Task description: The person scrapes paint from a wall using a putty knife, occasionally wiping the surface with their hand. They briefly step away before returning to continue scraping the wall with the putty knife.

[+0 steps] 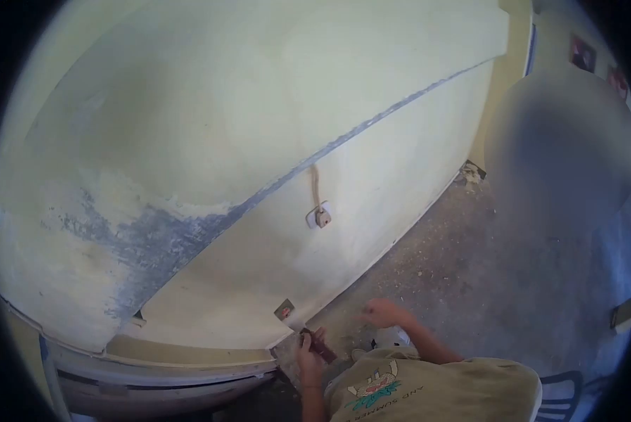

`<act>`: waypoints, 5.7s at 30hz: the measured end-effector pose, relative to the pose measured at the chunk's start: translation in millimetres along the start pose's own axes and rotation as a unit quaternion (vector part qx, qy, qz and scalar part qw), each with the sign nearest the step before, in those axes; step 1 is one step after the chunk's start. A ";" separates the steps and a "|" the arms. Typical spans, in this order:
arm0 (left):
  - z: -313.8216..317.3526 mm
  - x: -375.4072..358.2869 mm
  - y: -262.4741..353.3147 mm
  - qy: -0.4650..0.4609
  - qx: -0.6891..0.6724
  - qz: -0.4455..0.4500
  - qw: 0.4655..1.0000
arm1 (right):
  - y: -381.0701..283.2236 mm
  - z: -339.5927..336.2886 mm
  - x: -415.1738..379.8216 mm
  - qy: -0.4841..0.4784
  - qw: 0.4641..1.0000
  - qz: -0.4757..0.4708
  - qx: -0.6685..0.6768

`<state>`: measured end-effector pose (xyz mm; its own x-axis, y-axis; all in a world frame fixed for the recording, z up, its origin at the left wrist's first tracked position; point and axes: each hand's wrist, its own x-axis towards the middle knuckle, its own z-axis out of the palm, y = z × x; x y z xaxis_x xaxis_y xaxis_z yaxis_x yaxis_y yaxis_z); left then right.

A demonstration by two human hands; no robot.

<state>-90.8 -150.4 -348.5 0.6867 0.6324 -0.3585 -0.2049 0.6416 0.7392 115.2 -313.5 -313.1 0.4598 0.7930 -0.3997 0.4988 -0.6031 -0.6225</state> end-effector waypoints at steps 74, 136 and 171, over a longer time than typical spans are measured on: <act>246.5 75.2 254.8 -0.240 0.692 0.582 0.354 | -185.2 -87.2 -3.0 0.170 0.806 -0.214 0.524; 260.7 63.4 264.9 -0.190 0.657 0.603 0.410 | -198.8 -122.8 -17.5 0.228 0.850 -0.232 0.414; 257.8 56.8 281.8 -0.174 0.642 0.624 0.410 | -218.4 -121.7 -13.8 0.283 0.838 -0.287 0.367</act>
<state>70.2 -45.6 -13.6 0.7097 -0.1239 0.6935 -0.1654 -0.9862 -0.0069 89.3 -203.3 -89.8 0.6773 0.6404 0.3622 0.2672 0.2446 -0.9321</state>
